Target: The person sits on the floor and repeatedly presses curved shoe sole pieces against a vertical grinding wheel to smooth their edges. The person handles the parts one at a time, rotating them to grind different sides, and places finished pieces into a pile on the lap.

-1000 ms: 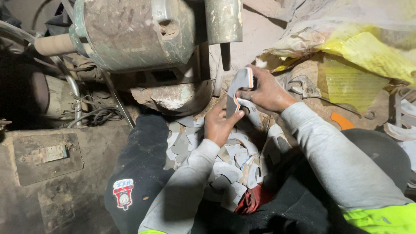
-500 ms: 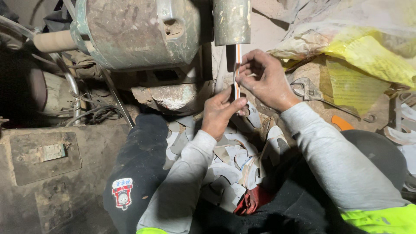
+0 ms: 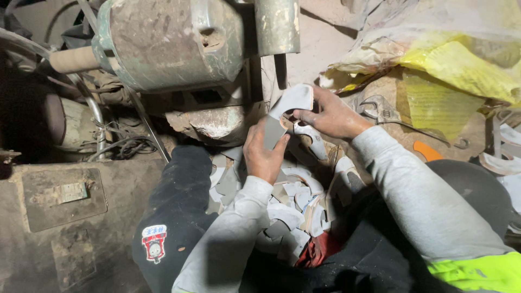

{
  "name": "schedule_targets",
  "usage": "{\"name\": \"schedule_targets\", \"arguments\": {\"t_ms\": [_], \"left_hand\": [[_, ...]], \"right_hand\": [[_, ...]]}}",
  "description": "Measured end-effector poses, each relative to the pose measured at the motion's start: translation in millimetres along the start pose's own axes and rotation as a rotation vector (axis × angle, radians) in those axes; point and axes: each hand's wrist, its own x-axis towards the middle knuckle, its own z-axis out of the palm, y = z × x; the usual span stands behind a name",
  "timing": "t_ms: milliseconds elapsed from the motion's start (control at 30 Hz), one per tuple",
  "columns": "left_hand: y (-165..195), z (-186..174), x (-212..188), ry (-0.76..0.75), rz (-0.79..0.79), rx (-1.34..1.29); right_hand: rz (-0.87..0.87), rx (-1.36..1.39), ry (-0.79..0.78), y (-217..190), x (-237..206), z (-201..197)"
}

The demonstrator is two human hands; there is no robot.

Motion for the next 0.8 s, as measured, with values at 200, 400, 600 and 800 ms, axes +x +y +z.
{"name": "schedule_targets", "arguments": {"t_ms": [200,400,600,800], "left_hand": [[6.8,9.6,14.9,-0.289,-0.391,-0.688],[-4.3,13.8,14.9,-0.477,-0.607,-0.936],[-10.1,13.1,-3.3,-0.52,-0.683,-0.963],[1.3,-13.2,-17.4,-0.181,-0.203,-0.055]], "right_hand": [[-0.205,-0.18,0.2,-16.0,2.4,-5.2],[-0.166,-0.128,0.259,-29.2,9.8,5.5],[-0.081,-0.178,0.167,-20.6,2.8,12.2],[-0.135,-0.091,-0.1,-17.5,-12.4,-6.2]]}}
